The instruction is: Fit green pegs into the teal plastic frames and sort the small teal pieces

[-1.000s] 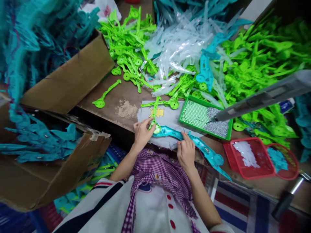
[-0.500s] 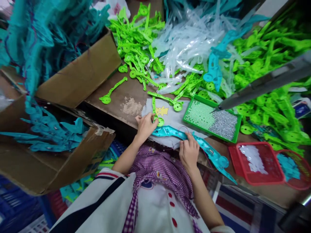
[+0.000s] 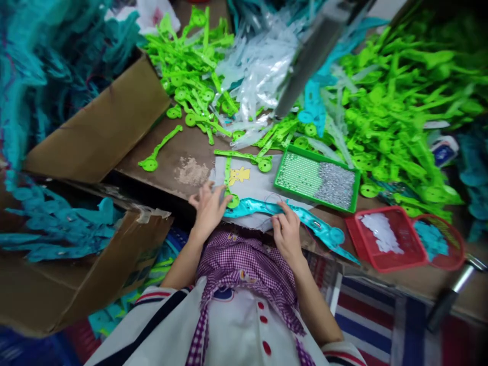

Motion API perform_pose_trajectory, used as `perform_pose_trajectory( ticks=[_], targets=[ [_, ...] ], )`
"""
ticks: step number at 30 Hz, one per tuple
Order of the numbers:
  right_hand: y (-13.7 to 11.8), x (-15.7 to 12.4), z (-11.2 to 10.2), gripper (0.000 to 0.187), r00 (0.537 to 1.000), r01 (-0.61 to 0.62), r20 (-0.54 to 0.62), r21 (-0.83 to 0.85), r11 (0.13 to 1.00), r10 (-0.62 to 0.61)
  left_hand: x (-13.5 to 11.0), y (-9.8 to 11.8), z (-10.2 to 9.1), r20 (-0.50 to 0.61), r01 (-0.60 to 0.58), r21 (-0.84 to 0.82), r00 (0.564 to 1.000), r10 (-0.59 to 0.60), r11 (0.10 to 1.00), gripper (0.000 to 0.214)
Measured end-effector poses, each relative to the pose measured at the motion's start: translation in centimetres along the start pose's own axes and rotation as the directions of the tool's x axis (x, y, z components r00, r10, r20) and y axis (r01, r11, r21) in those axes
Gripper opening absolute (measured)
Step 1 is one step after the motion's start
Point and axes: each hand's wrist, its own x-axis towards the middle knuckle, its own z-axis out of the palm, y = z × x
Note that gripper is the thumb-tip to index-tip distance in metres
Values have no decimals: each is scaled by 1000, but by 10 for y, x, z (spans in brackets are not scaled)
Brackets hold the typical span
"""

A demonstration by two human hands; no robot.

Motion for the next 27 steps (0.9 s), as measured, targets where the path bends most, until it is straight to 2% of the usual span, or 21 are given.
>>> perform_pose_trajectory(
  ticks=[2, 4, 6, 8, 9, 12, 15, 18, 23, 27],
  targets=[
    [-6, 15, -17, 30, 997, -53, -47, 37, 998, 55, -4, 9, -6, -132, -66, -47, 989, 59, 997, 37],
    [-14, 39, -28, 33, 986, -142, -93, -24, 990, 139, -5, 27, 0, -199, -219, -196, 963, 180, 956, 43],
    [-20, 66, -35, 34, 983, -175, -78, -109, 978, 167, -2, 53, 19, -197, -346, -390, 937, 290, 853, 56],
    [-18, 81, -43, 34, 992, -121, 7, -159, 980, 124, 2, 78, 46, -150, -372, -551, 925, 349, 747, 68],
    [-12, 80, -49, 38, 994, -84, 48, -175, 981, 94, 5, 86, 60, -117, -361, -597, 923, 368, 717, 68],
    [19, 40, -79, 47, 994, -51, 81, -220, 974, 70, 12, 94, 86, -59, -374, -594, 903, 425, 713, 59],
    [61, -22, -106, 43, 975, -223, -76, -373, 901, 210, 15, 86, 90, -53, -453, -481, 870, 491, 751, 55],
    [97, -63, -114, 39, 921, -390, -191, -508, 769, 341, 15, 85, 88, -32, -491, -374, 855, 518, 787, 50],
    [130, -78, -111, 38, 904, -416, -173, -570, 709, 391, 12, 90, 90, -22, -513, -254, 851, 526, 820, 41],
    [147, -84, -121, 39, 885, -458, -236, -591, 664, 400, 12, 89, 88, -25, -530, -232, 842, 539, 816, 40]
  ],
)
